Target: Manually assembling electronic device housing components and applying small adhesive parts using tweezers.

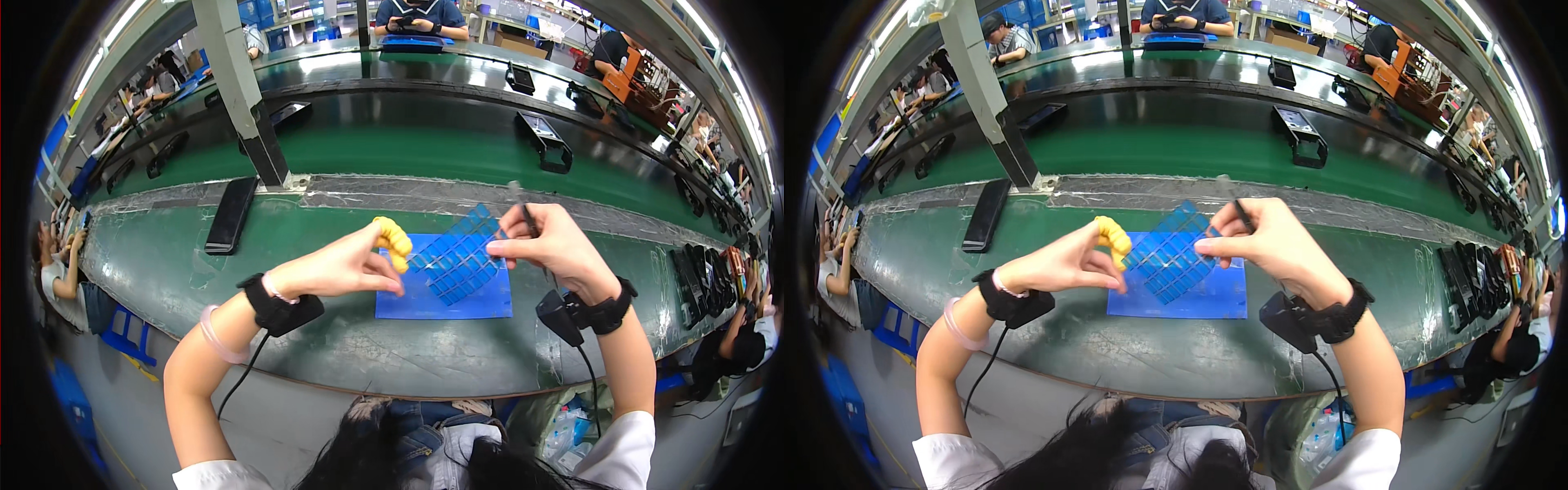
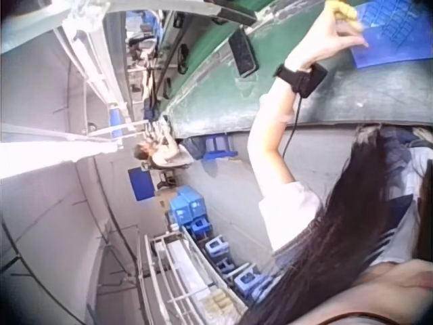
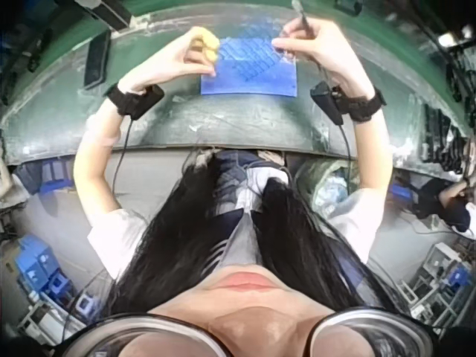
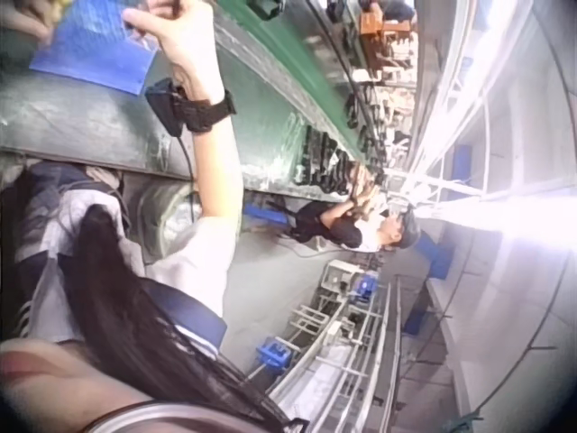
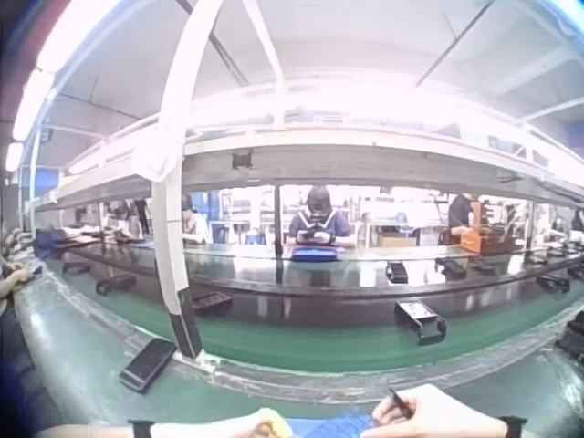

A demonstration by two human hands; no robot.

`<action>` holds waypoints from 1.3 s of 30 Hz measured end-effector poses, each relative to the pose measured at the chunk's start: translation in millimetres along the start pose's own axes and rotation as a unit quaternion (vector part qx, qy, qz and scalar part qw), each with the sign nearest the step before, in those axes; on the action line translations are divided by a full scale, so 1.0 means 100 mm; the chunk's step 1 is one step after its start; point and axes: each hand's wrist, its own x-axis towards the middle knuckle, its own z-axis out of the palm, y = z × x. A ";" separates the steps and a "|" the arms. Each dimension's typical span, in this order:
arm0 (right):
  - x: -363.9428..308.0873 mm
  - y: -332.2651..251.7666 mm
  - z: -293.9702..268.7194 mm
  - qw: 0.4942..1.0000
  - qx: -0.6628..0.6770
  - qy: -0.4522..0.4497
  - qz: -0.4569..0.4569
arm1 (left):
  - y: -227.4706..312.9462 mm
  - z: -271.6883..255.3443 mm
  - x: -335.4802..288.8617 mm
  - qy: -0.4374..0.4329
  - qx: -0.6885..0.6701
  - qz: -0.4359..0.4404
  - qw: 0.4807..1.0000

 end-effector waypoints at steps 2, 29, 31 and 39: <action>0.01 0.03 -0.03 0.999 -0.005 0.022 0.026 | -0.04 -0.11 -0.05 0.015 -0.071 -0.042 0.996; 0.40 0.60 -0.17 0.961 -0.051 -0.026 0.270 | -0.31 -0.39 0.59 -0.015 0.243 -0.045 0.969; 0.43 0.61 -0.17 0.956 -0.054 -0.037 0.284 | -0.32 -0.38 0.59 -0.020 0.241 -0.058 0.968; 0.48 0.67 -0.10 0.954 -0.121 -0.026 0.274 | -0.36 -0.22 0.61 0.076 0.425 0.118 0.894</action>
